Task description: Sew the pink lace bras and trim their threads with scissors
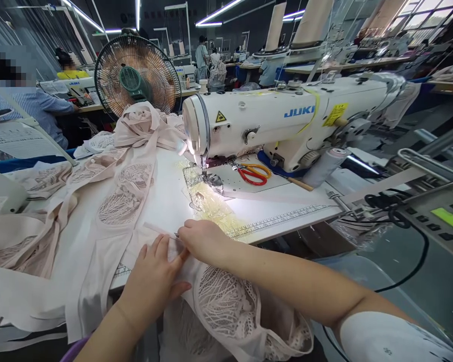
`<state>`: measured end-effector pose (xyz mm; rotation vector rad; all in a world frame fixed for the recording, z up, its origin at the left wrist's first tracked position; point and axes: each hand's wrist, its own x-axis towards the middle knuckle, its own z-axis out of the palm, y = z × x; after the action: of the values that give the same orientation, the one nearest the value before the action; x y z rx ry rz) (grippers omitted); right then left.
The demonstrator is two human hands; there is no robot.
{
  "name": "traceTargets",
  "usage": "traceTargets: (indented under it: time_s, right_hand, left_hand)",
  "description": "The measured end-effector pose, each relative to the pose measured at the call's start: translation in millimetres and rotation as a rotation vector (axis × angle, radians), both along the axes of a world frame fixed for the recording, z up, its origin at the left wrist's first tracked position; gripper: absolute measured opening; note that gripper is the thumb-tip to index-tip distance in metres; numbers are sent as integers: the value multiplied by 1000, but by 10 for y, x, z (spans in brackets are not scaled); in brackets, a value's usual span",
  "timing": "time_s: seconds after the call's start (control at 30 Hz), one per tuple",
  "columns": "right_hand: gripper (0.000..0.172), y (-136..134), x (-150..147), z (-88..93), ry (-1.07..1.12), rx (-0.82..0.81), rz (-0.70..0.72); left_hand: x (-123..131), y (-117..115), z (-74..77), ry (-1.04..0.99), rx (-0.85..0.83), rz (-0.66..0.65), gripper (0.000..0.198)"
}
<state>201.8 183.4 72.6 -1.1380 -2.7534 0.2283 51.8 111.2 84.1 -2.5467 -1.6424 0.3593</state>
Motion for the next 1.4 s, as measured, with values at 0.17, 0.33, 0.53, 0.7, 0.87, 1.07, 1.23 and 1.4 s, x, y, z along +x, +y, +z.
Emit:
traceTargets:
  time_s: [0.17, 0.33, 0.53, 0.7, 0.87, 1.07, 1.23, 1.4]
  right_hand:
    - [13, 8, 2, 12, -2, -3, 25]
    - [13, -42, 114, 88, -27, -11, 72]
    - [13, -120, 281, 190, -97, -37, 52]
    - [14, -91, 298, 187, -34, 0, -7]
    - [13, -78, 263, 134, -42, -16, 27]
    - [17, -81, 220, 159, -94, -50, 37]
    - [16, -137, 371, 190, -127, -55, 43]
    - [13, -293, 523, 266, -63, -118, -133]
  left_hand:
    - [-2, 17, -1, -28, 15, -15, 68]
    - [22, 36, 25, -20, -9, -2, 65]
    - [56, 29, 25, 8, -24, 2, 64]
    - [51, 17, 17, -4, -23, -6, 65]
    - [31, 19, -17, -32, 19, -39, 68]
    - [28, 19, -11, -2, 19, -38, 66]
    - [46, 31, 8, 16, -12, -13, 65]
    - [14, 40, -21, -39, 26, 3, 59]
